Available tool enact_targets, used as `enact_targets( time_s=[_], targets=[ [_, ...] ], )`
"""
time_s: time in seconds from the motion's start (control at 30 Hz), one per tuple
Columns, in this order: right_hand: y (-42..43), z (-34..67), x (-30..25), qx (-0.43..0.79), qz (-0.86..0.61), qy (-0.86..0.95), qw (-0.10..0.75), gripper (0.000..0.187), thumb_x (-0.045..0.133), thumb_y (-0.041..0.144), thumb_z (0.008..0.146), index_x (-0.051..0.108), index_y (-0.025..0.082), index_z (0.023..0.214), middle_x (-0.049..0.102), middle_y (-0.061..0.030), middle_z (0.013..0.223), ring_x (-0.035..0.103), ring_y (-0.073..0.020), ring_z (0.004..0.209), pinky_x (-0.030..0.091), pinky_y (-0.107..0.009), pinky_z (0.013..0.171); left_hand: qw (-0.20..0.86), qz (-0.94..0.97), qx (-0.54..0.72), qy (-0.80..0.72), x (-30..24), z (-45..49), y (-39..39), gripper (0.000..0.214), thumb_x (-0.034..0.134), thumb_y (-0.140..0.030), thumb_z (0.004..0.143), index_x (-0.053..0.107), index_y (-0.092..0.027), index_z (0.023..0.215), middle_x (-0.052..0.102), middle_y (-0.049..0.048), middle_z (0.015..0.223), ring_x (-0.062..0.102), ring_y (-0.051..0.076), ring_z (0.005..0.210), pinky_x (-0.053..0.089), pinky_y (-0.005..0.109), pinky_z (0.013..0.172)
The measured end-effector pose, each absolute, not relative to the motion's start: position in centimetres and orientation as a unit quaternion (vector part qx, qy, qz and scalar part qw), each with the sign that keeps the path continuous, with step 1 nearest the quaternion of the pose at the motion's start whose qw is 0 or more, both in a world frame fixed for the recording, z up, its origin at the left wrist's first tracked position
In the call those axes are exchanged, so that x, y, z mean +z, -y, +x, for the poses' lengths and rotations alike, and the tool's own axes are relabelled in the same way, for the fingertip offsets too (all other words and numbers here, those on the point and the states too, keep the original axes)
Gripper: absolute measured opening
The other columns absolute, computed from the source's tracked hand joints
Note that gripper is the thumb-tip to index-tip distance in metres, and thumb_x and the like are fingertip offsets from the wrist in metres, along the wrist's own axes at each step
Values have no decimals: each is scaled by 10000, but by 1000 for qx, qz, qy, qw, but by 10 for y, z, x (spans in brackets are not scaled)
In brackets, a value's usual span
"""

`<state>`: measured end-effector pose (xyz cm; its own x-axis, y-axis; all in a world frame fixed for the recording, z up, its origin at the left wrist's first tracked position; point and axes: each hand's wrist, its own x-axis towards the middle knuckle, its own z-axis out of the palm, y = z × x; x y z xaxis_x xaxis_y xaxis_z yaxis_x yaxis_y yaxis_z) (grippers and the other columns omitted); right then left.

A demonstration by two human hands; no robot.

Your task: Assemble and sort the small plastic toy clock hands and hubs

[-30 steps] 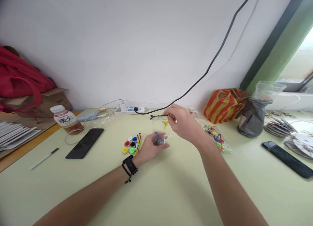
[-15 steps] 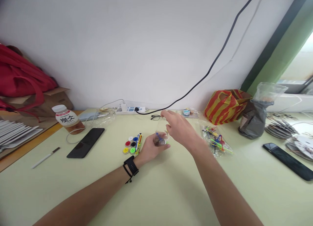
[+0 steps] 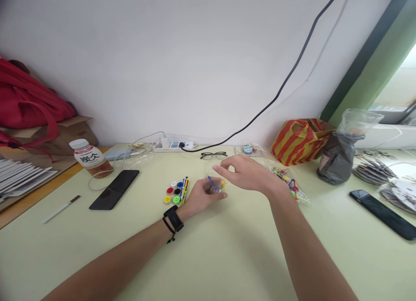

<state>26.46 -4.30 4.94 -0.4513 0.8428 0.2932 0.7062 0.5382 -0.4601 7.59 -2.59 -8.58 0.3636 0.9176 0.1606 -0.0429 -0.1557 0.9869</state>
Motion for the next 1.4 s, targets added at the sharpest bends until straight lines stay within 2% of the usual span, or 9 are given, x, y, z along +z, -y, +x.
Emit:
enact_targets(
  time_s=[0.27, 0.47, 0.6, 0.73, 0.9, 1.0, 1.13, 1.27, 1.4],
  targets=[
    [42, 249, 48, 159, -445, 855, 212, 492, 449, 568, 1021, 729, 240, 784, 739, -44, 821, 642, -210, 772, 438, -329, 681, 531, 631, 451, -341, -89, 75, 25, 462, 912, -425, 669, 743, -144, 994, 538, -26, 722, 416, 109, 625, 348, 278, 625],
    [42, 246, 43, 136, -507, 838, 149, 619, 378, 611, 1030, 723, 228, 687, 629, -31, 589, 558, -193, 579, 356, -325, 592, 533, 637, 446, -333, -89, 76, 24, 393, 898, -398, 698, 737, -132, 938, 511, -29, 704, 400, 110, 632, 343, 274, 626],
    [41, 248, 39, 170, -527, 822, 136, 661, 339, 648, 1026, 744, 224, 721, 672, -58, 647, 587, -208, 578, 384, -340, 601, 537, 626, 450, -342, -91, 76, 24, 496, 911, -413, 670, 755, -137, 1051, 580, -6, 754, 424, 121, 648, 371, 287, 662],
    [41, 250, 39, 223, -479, 834, 157, 646, 382, 698, 993, 760, 239, 741, 623, -42, 592, 573, -206, 564, 391, -337, 576, 514, 647, 446, -345, -91, 75, 23, 379, 880, -409, 708, 740, -146, 942, 553, -17, 730, 418, 119, 638, 341, 277, 624],
    [41, 253, 40, 240, -492, 830, 108, 724, 363, 755, 971, 584, 215, 543, 424, 4, 508, 359, -137, 465, 264, -323, 506, 497, 659, 442, -352, -89, 74, 24, 375, 879, -444, 700, 696, -145, 832, 487, -33, 679, 404, 115, 625, 319, 268, 586],
    [41, 255, 44, 222, -488, 836, 116, 704, 357, 728, 990, 533, 209, 547, 435, 7, 529, 379, -137, 488, 267, -316, 521, 521, 657, 425, -342, -90, 75, 25, 409, 888, -457, 691, 725, -137, 888, 504, -30, 677, 427, 112, 625, 350, 271, 599],
    [37, 259, 50, 141, -505, 815, 246, 568, 437, 650, 999, 569, 215, 658, 525, 6, 597, 492, -151, 542, 334, -306, 556, 558, 606, 431, -369, -88, 75, 25, 536, 958, -426, 586, 765, -127, 987, 637, 16, 769, 552, 144, 703, 439, 289, 667],
    [27, 267, 47, 125, -542, 722, 411, 428, 561, 636, 946, 647, 218, 964, 697, -41, 890, 551, -139, 571, 416, -299, 559, 623, 545, 408, -384, -76, 65, 17, 638, 987, -363, 568, 768, -157, 1130, 738, 83, 960, 658, 191, 832, 506, 307, 740],
    [15, 269, 30, 231, -520, 728, 382, 527, 713, 604, 852, 635, 232, 1217, 729, -86, 1102, 679, -199, 829, 530, -321, 701, 640, 565, 386, -348, -59, 51, 8, 675, 961, -339, 643, 723, -193, 1257, 758, 104, 1045, 680, 202, 857, 516, 294, 689]
  ],
)
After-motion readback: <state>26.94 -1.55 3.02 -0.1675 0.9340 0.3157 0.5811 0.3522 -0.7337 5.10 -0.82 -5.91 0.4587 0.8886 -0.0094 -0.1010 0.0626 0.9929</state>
